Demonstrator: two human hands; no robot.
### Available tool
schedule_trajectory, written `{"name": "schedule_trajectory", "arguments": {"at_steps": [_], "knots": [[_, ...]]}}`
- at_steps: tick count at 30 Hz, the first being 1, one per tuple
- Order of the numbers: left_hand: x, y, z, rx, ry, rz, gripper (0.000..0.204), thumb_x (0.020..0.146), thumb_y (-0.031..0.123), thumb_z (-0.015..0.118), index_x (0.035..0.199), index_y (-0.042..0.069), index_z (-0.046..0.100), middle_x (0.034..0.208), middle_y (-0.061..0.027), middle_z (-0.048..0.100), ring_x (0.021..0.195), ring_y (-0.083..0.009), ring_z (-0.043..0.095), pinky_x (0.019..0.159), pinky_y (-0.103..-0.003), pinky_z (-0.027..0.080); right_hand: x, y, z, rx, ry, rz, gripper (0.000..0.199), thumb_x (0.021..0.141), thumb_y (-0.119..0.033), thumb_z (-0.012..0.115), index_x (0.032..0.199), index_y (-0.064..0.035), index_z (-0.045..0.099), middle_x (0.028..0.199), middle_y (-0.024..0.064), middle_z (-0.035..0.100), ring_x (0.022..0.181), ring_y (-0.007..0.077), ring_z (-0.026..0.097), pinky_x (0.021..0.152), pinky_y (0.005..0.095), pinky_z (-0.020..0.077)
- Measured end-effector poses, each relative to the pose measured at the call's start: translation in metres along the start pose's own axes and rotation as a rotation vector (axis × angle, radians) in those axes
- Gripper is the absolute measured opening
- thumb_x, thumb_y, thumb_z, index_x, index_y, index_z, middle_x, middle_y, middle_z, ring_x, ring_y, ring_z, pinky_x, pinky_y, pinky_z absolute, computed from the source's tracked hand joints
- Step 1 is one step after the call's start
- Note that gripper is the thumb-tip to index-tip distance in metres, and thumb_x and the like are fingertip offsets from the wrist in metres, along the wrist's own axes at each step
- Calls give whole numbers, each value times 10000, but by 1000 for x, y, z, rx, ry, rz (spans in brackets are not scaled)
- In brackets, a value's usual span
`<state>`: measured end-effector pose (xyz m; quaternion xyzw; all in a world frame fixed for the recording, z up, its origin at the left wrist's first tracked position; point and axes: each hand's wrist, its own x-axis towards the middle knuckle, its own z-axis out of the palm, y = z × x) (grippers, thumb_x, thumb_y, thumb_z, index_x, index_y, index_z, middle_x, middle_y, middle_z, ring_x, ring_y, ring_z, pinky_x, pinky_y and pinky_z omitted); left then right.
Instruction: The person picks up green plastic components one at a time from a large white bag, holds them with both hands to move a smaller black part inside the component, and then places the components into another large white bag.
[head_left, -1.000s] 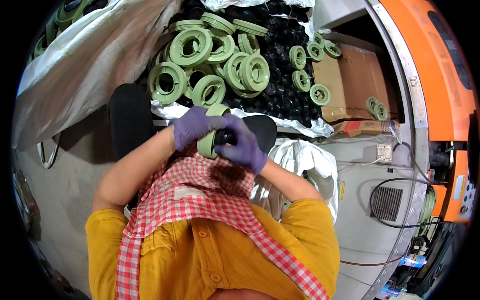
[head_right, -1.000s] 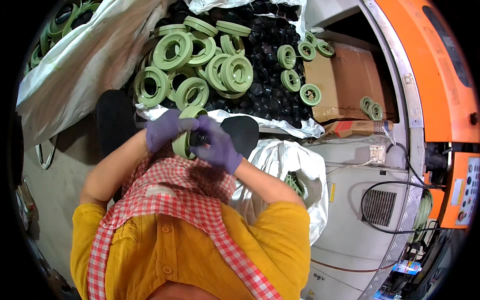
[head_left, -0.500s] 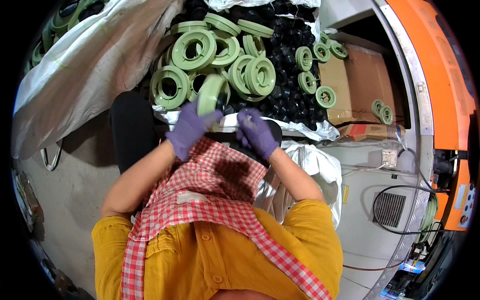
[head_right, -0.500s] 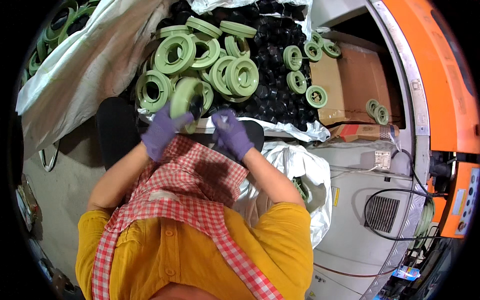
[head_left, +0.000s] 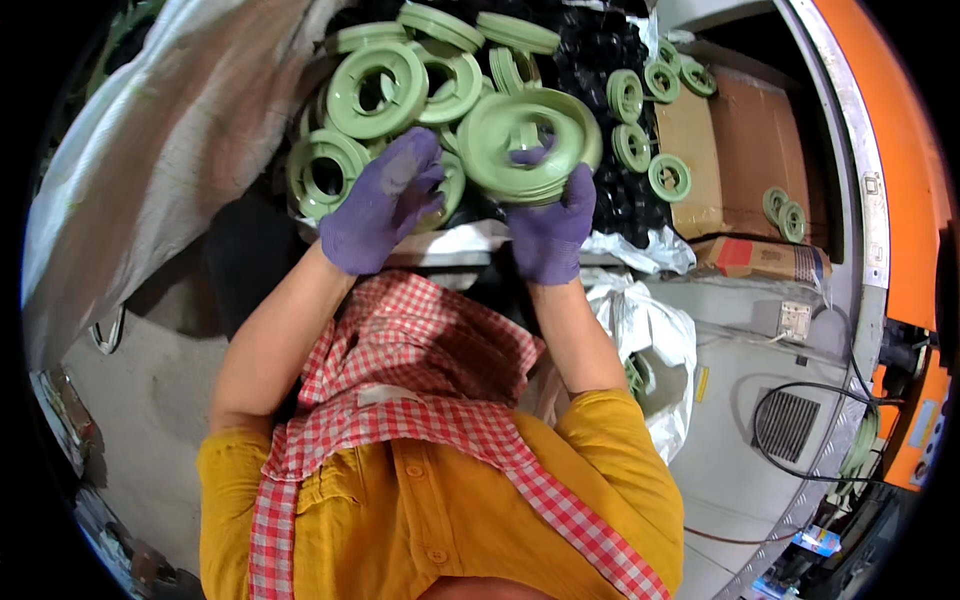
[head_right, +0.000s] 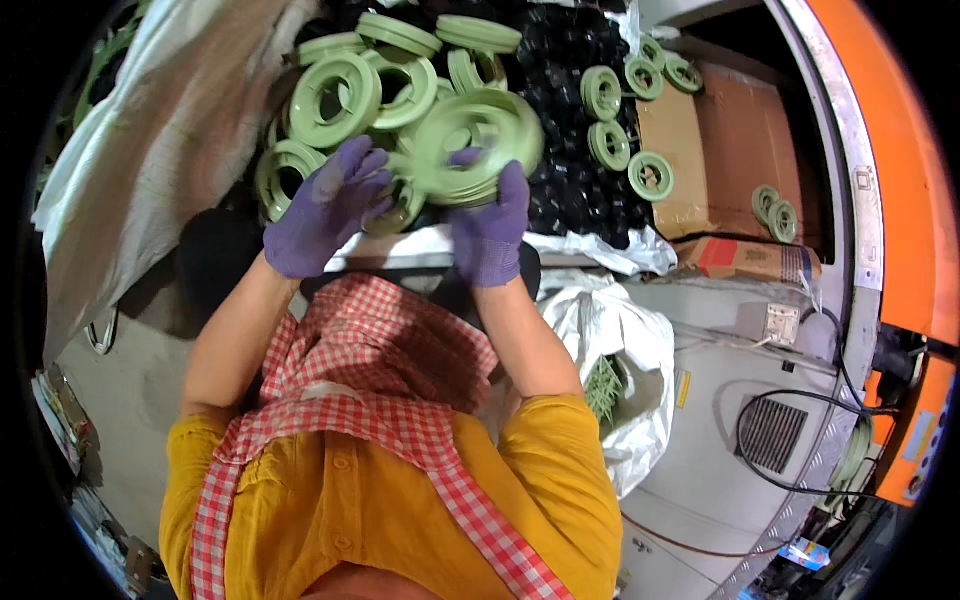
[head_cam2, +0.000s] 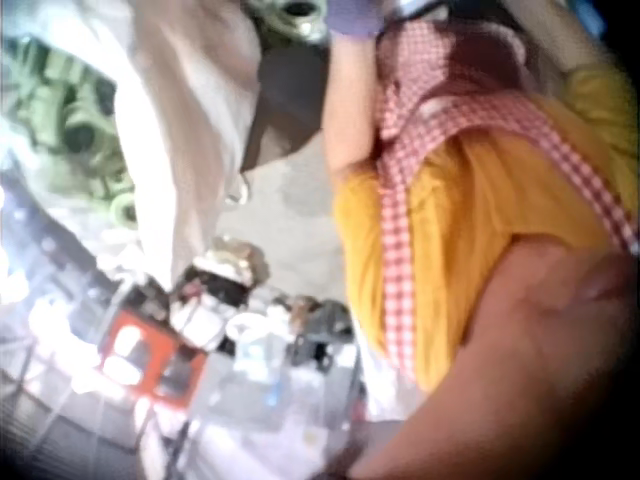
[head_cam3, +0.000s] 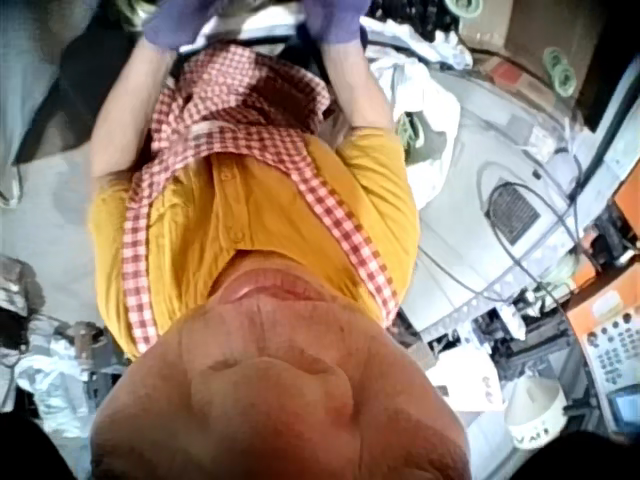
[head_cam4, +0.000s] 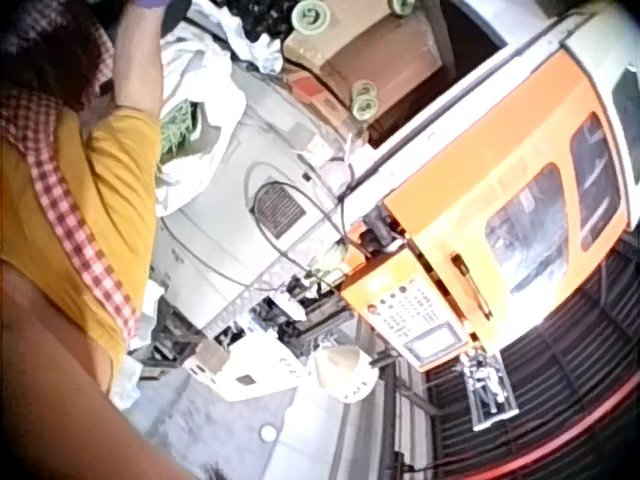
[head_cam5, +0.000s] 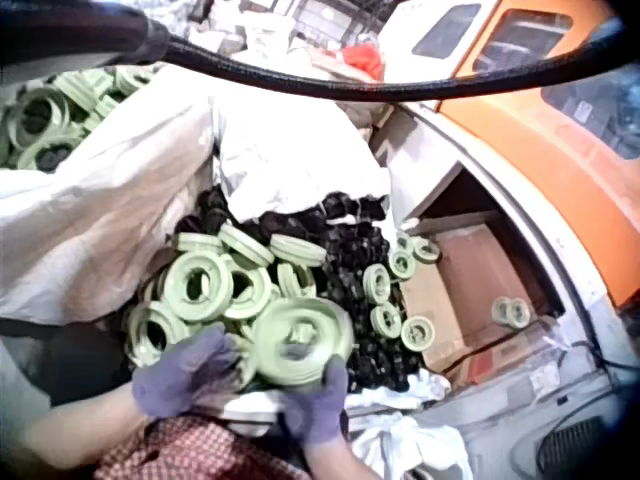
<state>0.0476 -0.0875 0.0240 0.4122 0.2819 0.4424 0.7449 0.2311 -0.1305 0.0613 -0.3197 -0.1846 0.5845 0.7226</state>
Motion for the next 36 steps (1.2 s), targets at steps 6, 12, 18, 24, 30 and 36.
{"name": "schedule_trajectory", "arguments": {"at_steps": [6,12,18,24,30,36], "knots": [[11,36,15,-120,-100,-215,274,850,165,539,1059,-12,550,925,-73,606,890,-163,587,839,-289,464,56,-17,-84,-974,-125,-179,391,938,-286,473,1193,9,500,1141,135,572,1042,231,556,925,337,417],[19,19,21,-189,-51,-201,226,833,135,562,1013,0,541,845,-46,587,835,-117,554,799,-252,431,112,-42,-242,-1672,-21,308,448,822,-272,623,1207,-65,527,1179,154,573,1112,300,527,935,359,403],[13,7,17,-163,-2,-154,206,826,130,565,991,9,539,836,-42,572,832,-129,544,812,-258,422,92,-21,-209,-2256,75,246,674,690,-301,744,1262,-97,451,1278,176,494,1166,352,482,971,426,397],[17,-2,13,-174,54,-84,215,813,108,572,999,7,537,836,-47,567,810,-130,537,789,-260,422,102,-21,-214,-2193,256,555,668,664,-261,769,1230,-62,475,1228,197,529,1161,338,498,965,381,406],[16,-1,16,-128,96,-115,276,806,120,589,1051,3,535,836,-46,568,806,-124,540,778,-261,429,102,-17,-229,-2062,190,147,696,670,-356,746,1242,-82,460,1238,193,523,1148,349,505,974,392,404],[14,6,23,-141,57,-114,306,802,141,598,1075,17,538,833,-41,572,800,-126,540,781,-260,433,106,-17,-223,-2207,119,468,368,680,-297,745,909,-51,595,928,144,629,887,292,590,807,363,457]]}}
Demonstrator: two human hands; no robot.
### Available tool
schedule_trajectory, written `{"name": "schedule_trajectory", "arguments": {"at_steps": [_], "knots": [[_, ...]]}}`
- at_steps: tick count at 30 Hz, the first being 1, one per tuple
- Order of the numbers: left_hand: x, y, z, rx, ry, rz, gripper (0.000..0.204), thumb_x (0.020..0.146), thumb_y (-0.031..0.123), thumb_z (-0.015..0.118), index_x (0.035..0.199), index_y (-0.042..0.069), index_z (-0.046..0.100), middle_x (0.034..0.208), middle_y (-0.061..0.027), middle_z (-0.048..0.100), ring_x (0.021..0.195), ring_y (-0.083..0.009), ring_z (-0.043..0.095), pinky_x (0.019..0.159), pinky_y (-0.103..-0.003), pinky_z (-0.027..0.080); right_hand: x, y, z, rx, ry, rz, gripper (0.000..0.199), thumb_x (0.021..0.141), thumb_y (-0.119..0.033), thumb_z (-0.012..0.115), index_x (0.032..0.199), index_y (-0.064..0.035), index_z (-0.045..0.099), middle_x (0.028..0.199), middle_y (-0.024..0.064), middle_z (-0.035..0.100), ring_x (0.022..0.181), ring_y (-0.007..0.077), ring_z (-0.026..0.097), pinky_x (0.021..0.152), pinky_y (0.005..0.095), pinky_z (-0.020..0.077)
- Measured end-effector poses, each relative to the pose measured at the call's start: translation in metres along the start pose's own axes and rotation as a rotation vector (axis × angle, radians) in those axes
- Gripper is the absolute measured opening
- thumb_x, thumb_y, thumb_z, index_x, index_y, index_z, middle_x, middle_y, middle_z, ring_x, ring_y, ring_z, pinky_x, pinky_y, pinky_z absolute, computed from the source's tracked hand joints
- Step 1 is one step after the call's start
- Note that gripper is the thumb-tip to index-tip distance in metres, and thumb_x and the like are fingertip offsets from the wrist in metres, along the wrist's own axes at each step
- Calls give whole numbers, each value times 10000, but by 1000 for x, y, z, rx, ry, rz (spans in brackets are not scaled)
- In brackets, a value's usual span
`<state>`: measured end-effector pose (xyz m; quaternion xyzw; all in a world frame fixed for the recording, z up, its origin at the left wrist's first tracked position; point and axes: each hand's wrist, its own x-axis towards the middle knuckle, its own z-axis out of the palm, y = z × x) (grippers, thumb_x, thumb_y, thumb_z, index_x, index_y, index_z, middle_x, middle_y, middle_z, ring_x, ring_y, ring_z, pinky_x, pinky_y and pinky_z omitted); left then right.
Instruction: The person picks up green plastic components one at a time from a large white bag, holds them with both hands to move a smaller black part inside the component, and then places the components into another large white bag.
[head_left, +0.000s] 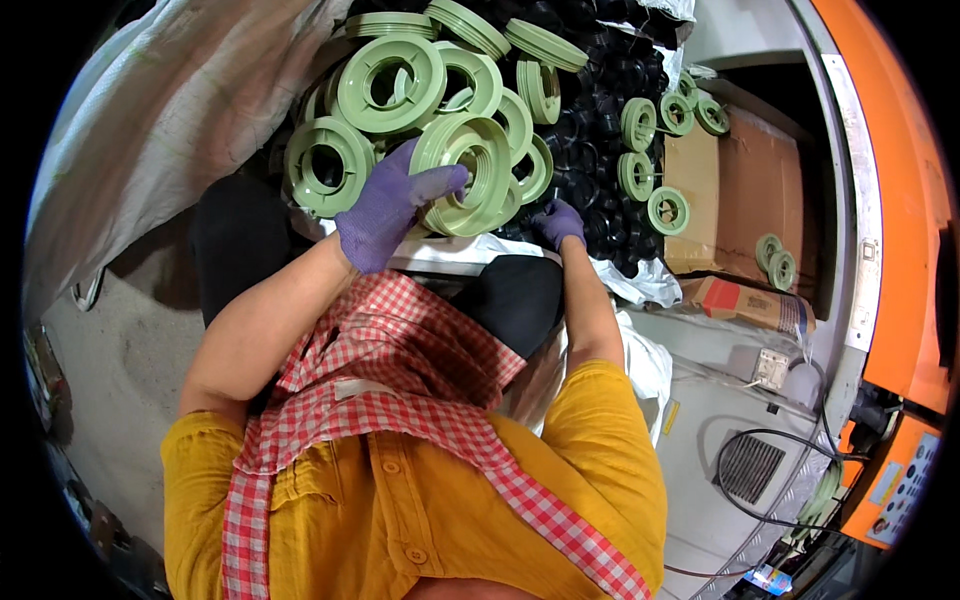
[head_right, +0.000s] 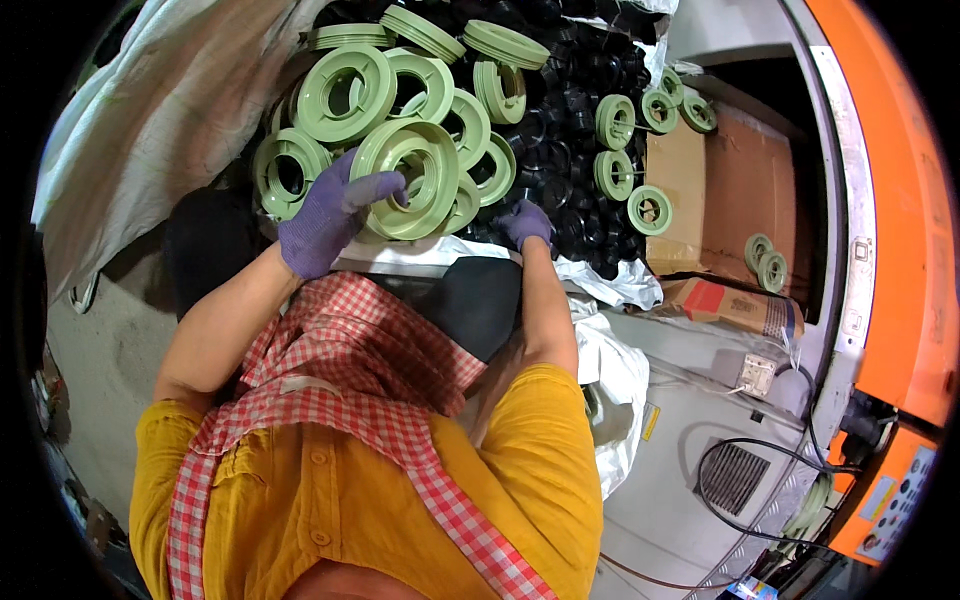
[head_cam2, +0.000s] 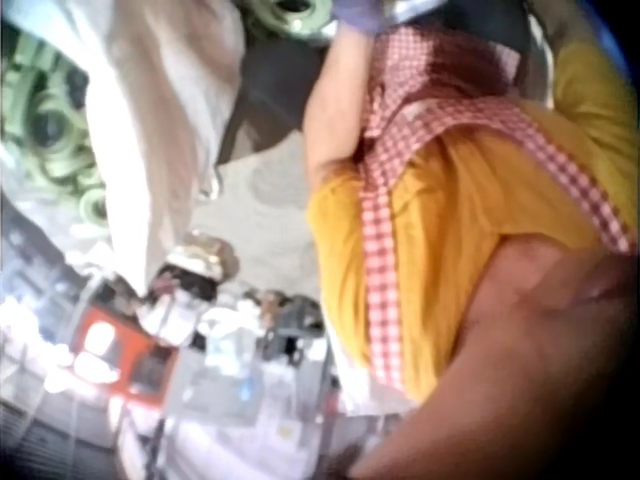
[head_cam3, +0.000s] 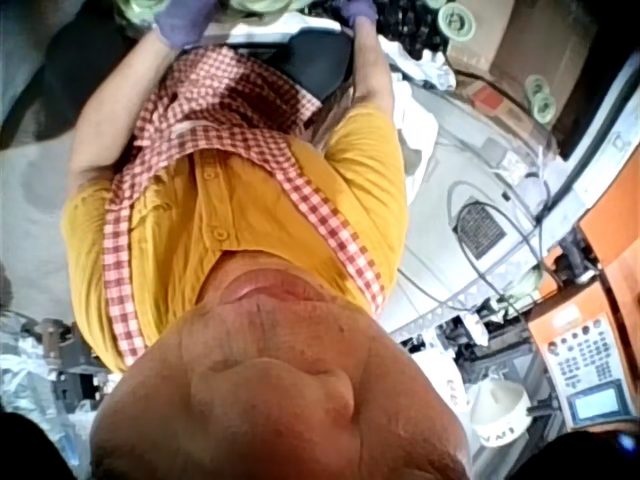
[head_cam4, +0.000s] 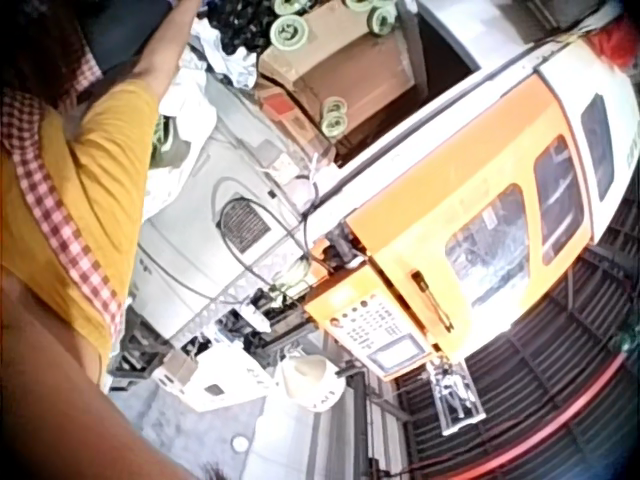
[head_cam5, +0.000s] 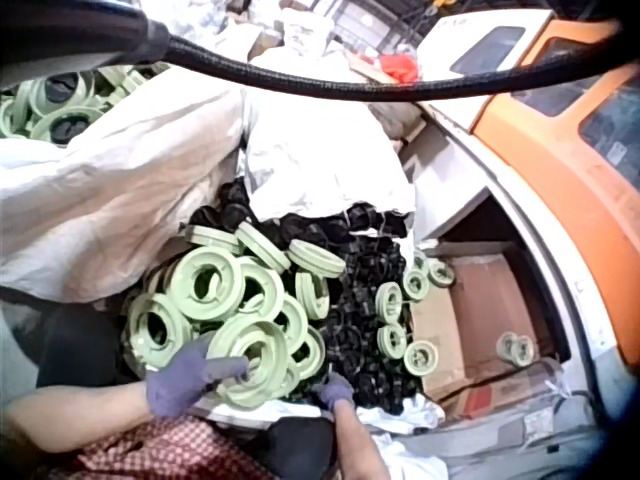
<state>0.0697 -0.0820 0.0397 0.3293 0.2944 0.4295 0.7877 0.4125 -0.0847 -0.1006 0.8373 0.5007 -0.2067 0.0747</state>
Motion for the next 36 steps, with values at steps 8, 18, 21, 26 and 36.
{"name": "schedule_trajectory", "arguments": {"at_steps": [8,18,21,26,36], "knots": [[-17,-5,9,267,11,87,479,772,195,669,1176,10,493,1011,-63,593,920,-135,564,844,-285,438,-96,-23,-45,475,720,-462,265,722,-199,698,704,-19,505,954,181,531,943,322,506,822,386,408],[-60,-17,-7,250,-272,-353,464,799,312,674,1131,12,552,1024,-54,606,903,-117,571,790,-257,471,-214,-109,-61,302,147,-1425,209,664,-100,707,764,-23,541,1055,193,514,953,403,540,791,420,477],[-82,-15,2,194,-206,-208,389,777,210,691,1096,22,574,957,-47,626,847,-110,579,745,-246,486,-235,-112,-49,617,255,-1075,300,654,-120,754,838,-33,534,950,159,551,889,287,574,728,365,492],[-103,-35,7,537,0,154,580,754,194,689,1255,29,446,1016,-73,609,889,-106,572,749,-257,482,-231,-120,-53,1464,-708,-203,445,873,-244,566,1204,-42,347,875,105,540,668,193,595,616,299,532],[-101,-35,9,508,7,98,499,778,115,681,1220,14,473,949,-65,628,808,-111,590,714,-254,489,-222,-110,-47,876,-258,-603,787,795,-393,653,1359,-55,221,937,184,617,683,268,652,597,320,532]]}}
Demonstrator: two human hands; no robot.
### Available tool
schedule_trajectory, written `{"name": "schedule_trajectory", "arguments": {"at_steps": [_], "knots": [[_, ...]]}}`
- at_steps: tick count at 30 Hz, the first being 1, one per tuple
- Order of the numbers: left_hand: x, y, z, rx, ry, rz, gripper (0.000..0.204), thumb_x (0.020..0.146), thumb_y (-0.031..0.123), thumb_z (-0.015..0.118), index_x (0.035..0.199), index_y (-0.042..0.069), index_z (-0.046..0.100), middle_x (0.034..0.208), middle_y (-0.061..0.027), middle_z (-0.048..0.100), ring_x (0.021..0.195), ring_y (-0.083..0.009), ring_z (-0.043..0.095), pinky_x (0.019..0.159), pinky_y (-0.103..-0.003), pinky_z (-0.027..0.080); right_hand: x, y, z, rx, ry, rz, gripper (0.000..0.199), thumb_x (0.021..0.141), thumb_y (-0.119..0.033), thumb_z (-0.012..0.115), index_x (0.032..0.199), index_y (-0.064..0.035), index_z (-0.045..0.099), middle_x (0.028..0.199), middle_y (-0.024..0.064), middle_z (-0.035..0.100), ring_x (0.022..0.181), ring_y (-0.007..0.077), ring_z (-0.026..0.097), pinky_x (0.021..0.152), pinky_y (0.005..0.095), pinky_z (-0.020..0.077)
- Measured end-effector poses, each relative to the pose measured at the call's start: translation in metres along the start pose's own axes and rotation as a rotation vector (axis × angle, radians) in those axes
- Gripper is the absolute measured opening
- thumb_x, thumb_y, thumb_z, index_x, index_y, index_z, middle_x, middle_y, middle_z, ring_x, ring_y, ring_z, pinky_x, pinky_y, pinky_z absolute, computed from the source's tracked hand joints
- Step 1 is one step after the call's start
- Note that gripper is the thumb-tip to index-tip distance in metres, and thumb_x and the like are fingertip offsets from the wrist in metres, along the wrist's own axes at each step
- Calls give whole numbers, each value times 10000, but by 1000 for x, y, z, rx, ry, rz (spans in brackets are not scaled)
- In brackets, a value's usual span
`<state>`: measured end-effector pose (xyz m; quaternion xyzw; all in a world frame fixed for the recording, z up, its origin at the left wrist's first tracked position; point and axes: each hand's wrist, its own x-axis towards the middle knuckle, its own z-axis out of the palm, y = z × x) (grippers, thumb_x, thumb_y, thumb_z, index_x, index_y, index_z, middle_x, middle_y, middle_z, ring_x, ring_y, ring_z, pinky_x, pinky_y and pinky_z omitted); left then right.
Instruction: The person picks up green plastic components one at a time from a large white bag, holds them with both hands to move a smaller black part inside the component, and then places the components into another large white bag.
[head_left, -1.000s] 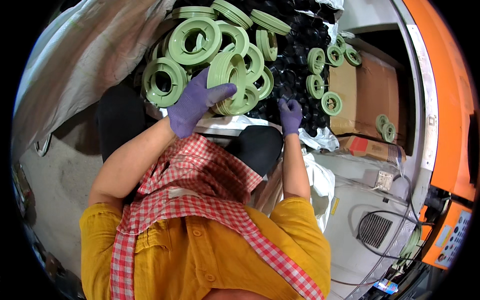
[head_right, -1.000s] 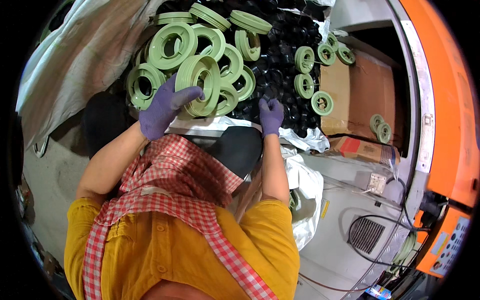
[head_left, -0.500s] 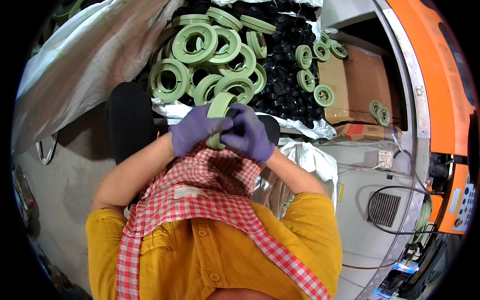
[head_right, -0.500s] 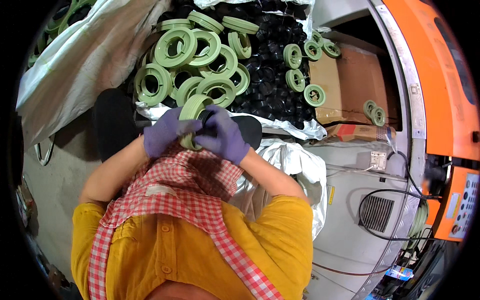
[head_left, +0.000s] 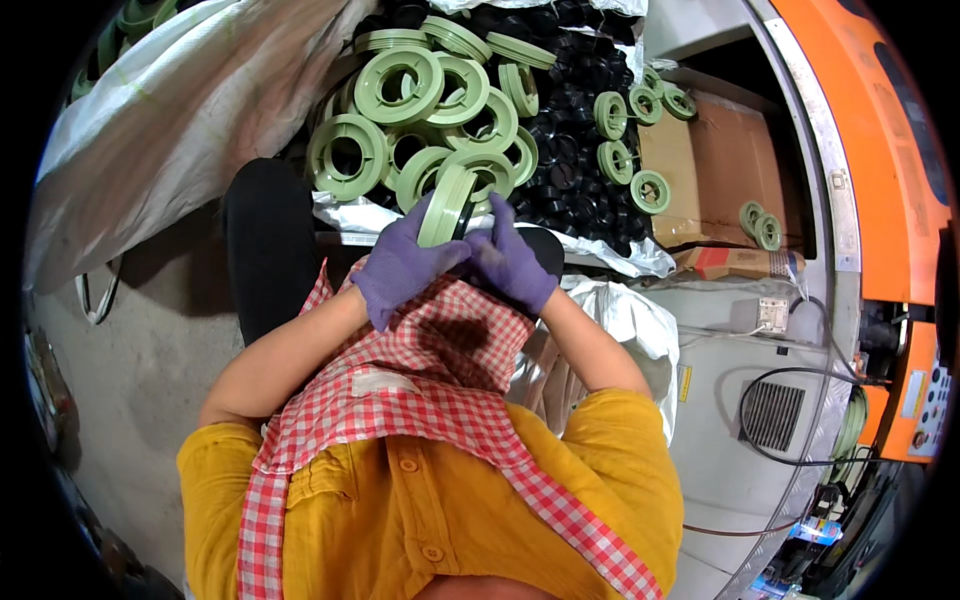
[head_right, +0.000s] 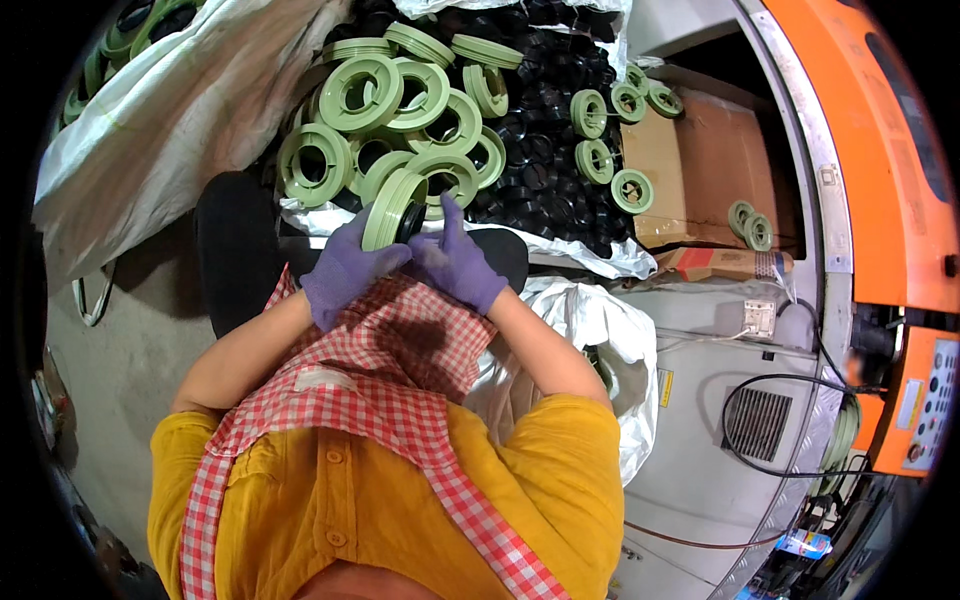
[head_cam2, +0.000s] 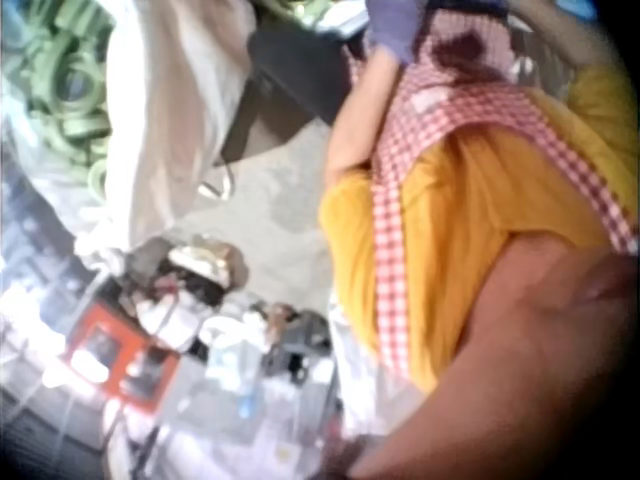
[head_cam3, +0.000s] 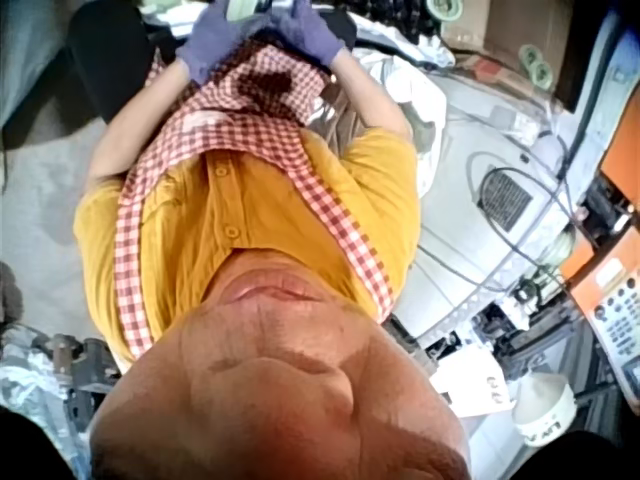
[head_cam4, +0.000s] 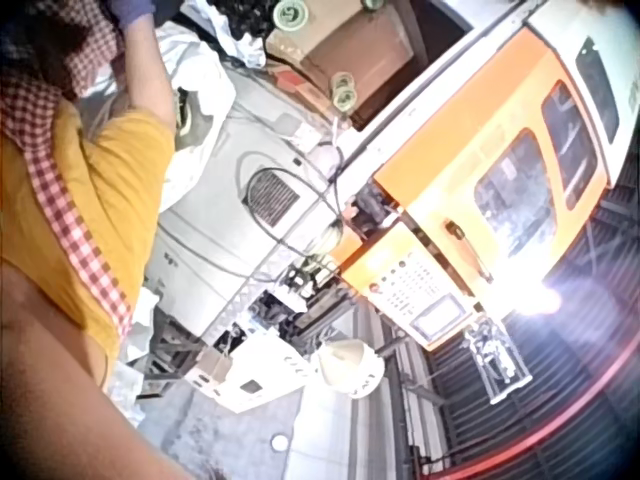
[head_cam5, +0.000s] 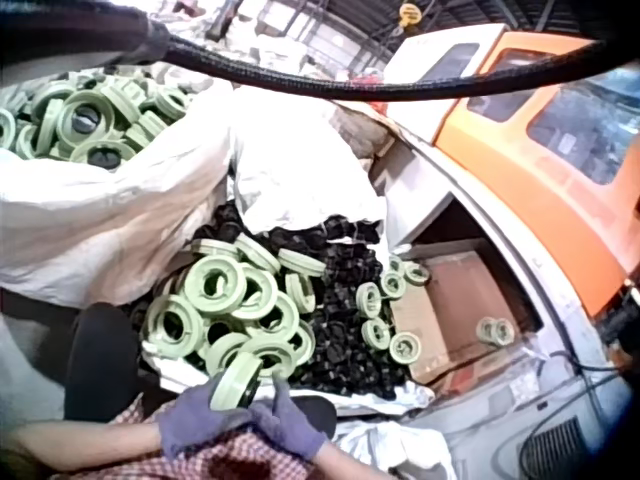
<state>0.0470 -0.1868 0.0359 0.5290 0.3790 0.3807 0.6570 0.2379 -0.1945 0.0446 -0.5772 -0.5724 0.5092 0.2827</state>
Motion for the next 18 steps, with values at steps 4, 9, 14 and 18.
{"name": "schedule_trajectory", "arguments": {"at_steps": [4,9,14,18], "knots": [[6,4,-1,-13,4,-49,532,755,176,706,1216,16,491,946,-68,634,818,-125,594,732,-270,490,5,14,8,-172,88,-230,634,857,-386,581,1295,-11,318,788,136,604,547,224,615,495,295,494],[26,26,-34,-26,180,-30,511,741,226,729,1161,3,543,934,-61,623,816,-113,575,732,-270,470,23,26,-23,-413,392,-106,559,809,-291,649,1248,-48,404,670,134,584,588,264,590,586,379,476],[58,76,-95,-342,174,532,269,907,118,435,1154,40,508,1201,-119,506,961,-189,555,834,-319,473,54,121,-144,-688,435,386,587,761,-384,647,1233,-72,492,1099,202,604,1034,346,576,891,398,445],[88,13,-7,699,123,614,315,842,154,537,1143,65,556,1158,-105,583,1110,-260,531,905,-358,441,97,142,-145,-891,91,555,592,765,-396,627,1249,-76,511,1223,192,546,1150,343,510,972,399,400]]}}
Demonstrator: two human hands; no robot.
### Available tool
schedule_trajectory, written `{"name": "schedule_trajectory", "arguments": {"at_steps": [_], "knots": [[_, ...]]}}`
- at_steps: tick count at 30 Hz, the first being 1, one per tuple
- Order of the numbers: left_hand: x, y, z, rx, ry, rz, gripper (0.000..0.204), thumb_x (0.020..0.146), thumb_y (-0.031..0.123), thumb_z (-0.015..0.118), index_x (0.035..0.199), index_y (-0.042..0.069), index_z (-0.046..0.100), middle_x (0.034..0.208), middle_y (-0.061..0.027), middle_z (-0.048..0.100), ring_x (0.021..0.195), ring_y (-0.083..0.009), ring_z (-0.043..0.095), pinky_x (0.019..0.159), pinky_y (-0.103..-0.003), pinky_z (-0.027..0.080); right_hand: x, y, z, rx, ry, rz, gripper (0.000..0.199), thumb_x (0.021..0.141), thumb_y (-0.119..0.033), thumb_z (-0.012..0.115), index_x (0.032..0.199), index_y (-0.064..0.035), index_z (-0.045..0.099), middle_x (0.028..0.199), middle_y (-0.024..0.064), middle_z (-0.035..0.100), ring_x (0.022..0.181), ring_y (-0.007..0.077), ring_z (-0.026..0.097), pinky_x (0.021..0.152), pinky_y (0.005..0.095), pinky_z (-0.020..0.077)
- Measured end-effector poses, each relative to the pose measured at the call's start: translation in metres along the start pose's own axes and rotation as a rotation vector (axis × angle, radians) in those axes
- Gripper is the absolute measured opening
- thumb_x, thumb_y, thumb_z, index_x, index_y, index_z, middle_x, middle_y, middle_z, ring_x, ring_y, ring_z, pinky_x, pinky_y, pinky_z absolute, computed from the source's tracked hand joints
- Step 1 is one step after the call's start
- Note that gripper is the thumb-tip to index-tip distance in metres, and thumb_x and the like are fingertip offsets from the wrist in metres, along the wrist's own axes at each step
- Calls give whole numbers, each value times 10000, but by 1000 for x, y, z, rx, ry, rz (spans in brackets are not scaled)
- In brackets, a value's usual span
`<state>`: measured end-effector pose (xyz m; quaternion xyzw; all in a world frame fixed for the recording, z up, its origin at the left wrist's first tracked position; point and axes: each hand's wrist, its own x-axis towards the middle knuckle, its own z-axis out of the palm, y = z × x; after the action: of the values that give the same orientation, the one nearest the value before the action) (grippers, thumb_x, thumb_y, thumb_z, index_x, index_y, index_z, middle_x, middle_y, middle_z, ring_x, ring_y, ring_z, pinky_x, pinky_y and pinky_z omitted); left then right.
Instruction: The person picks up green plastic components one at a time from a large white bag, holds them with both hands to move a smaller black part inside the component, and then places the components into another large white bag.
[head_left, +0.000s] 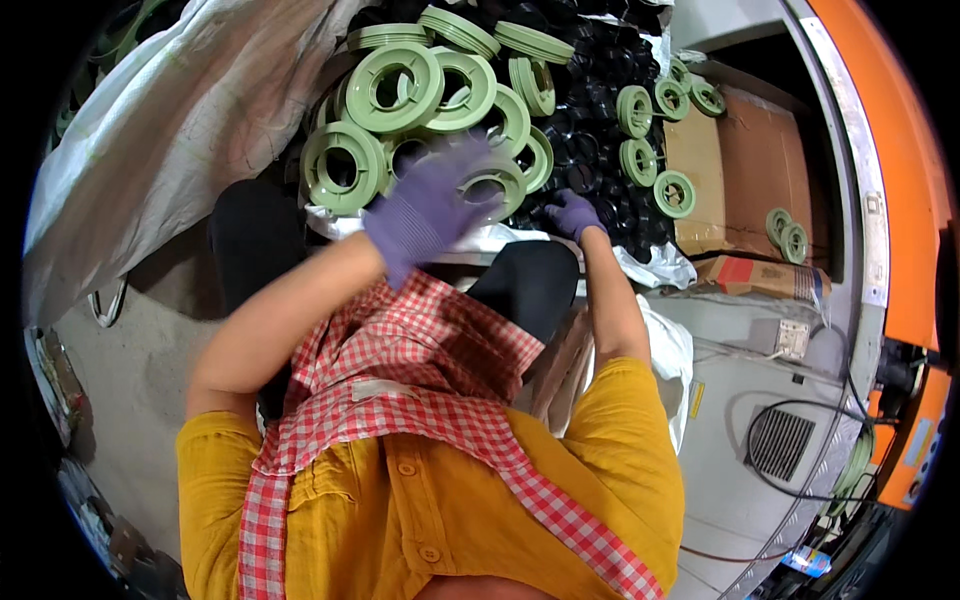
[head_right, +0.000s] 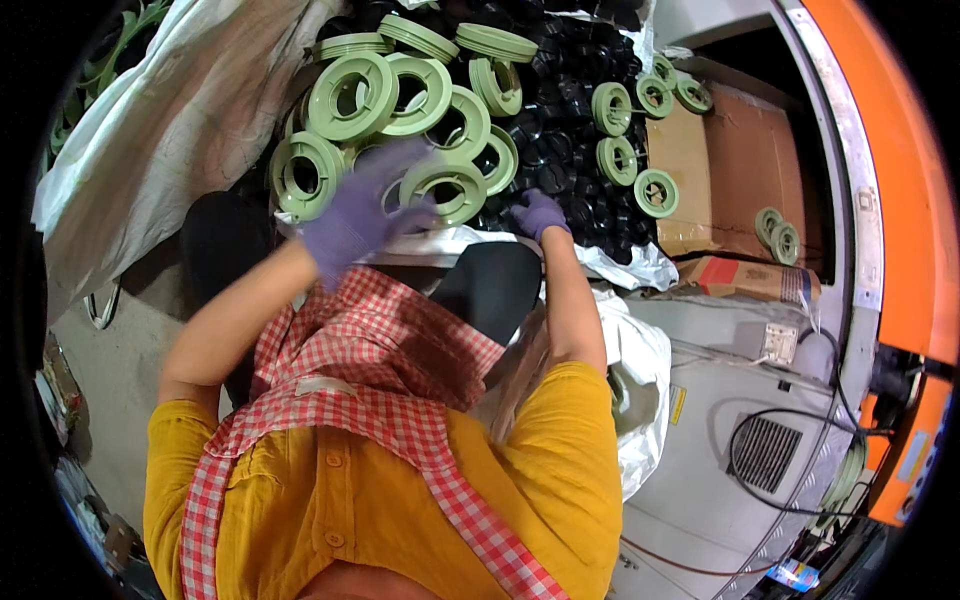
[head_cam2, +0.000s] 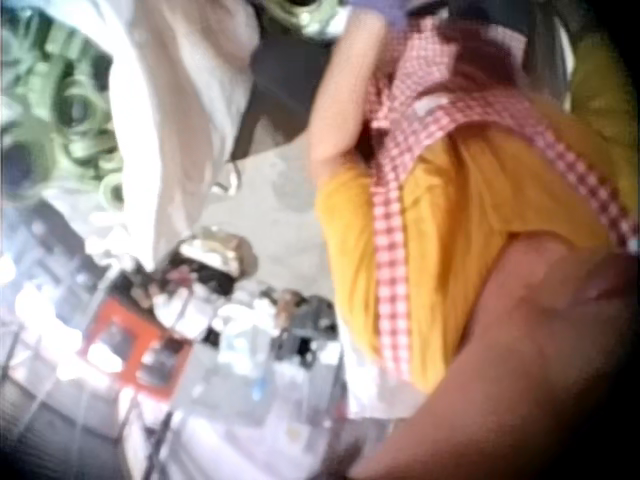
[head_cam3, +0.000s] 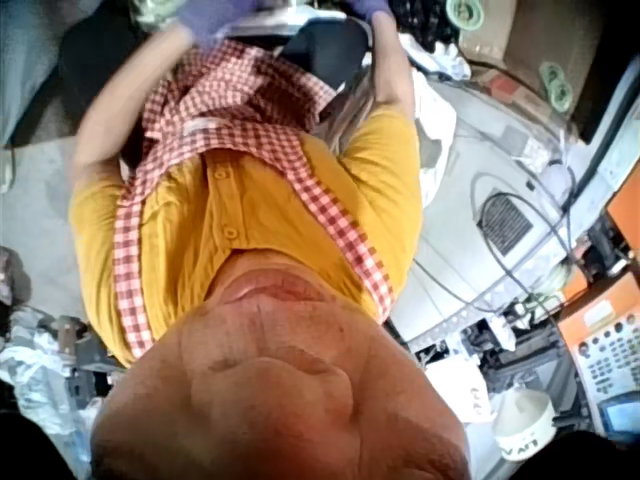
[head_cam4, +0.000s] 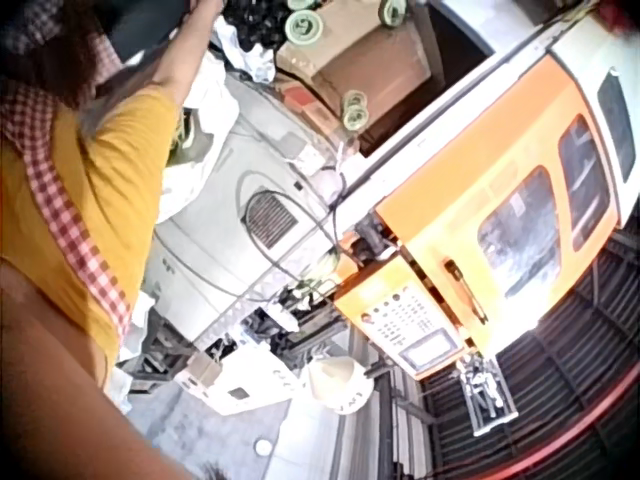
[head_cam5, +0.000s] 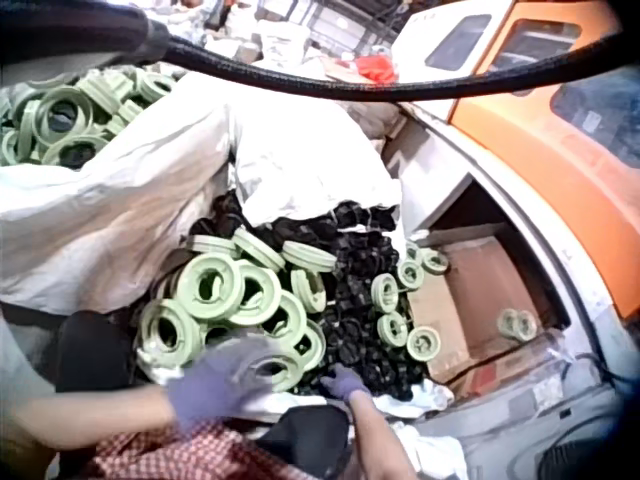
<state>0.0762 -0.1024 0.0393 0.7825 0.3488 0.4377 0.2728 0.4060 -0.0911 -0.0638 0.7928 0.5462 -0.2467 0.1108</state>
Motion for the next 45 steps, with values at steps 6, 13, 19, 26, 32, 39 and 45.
{"name": "schedule_trajectory", "arguments": {"at_steps": [6,13,19,26,32,39,45], "knots": [[-44,-77,80,595,-518,513,403,825,239,498,1204,104,514,1272,-81,496,1233,-229,434,1016,-373,346,30,14,34,-96,-104,-55,455,797,-398,600,1140,-100,600,1147,176,588,1072,330,552,909,384,433],[-39,-83,88,505,-487,229,405,777,190,537,1158,55,525,887,-55,597,833,-233,568,818,-379,442,8,9,22,33,12,-15,322,738,-368,633,910,-99,672,1006,144,641,946,325,600,819,391,465],[-20,-26,57,233,-179,34,630,697,249,687,1242,37,451,947,-145,606,870,-300,581,727,-378,463,-74,-6,5,519,803,-185,176,725,-184,683,725,-24,610,905,174,604,1035,324,540,880,373,427],[-35,33,15,-756,-203,-572,459,761,170,644,1184,47,518,984,-82,602,835,-139,570,748,-277,471,-170,-114,8,537,545,-1015,155,680,-87,650,742,-2,536,1185,272,479,1048,412,506,885,383,434],[-65,3,-10,-734,-586,-407,358,822,241,624,1096,15,578,976,-61,622,858,-112,589,755,-243,481,-195,-124,13,281,553,-1285,191,638,-80,699,712,-20,533,1091,213,545,932,368,559,767,400,479],[-100,30,13,-883,-332,-668,591,742,186,667,1254,-1,439,1019,-97,608,834,-137,589,755,-279,488,-185,-111,29,1298,101,-208,537,702,-141,761,1118,-3,452,1105,132,548,879,191,588,752,297,494],[-85,46,4,-353,-287,-414,647,743,265,678,1290,34,421,1061,-154,624,940,-245,621,788,-340,487,-200,-102,45,1188,-108,-643,591,725,-30,726,1196,-18,371,1159,136,500,956,173,569,782,296,495]]}}
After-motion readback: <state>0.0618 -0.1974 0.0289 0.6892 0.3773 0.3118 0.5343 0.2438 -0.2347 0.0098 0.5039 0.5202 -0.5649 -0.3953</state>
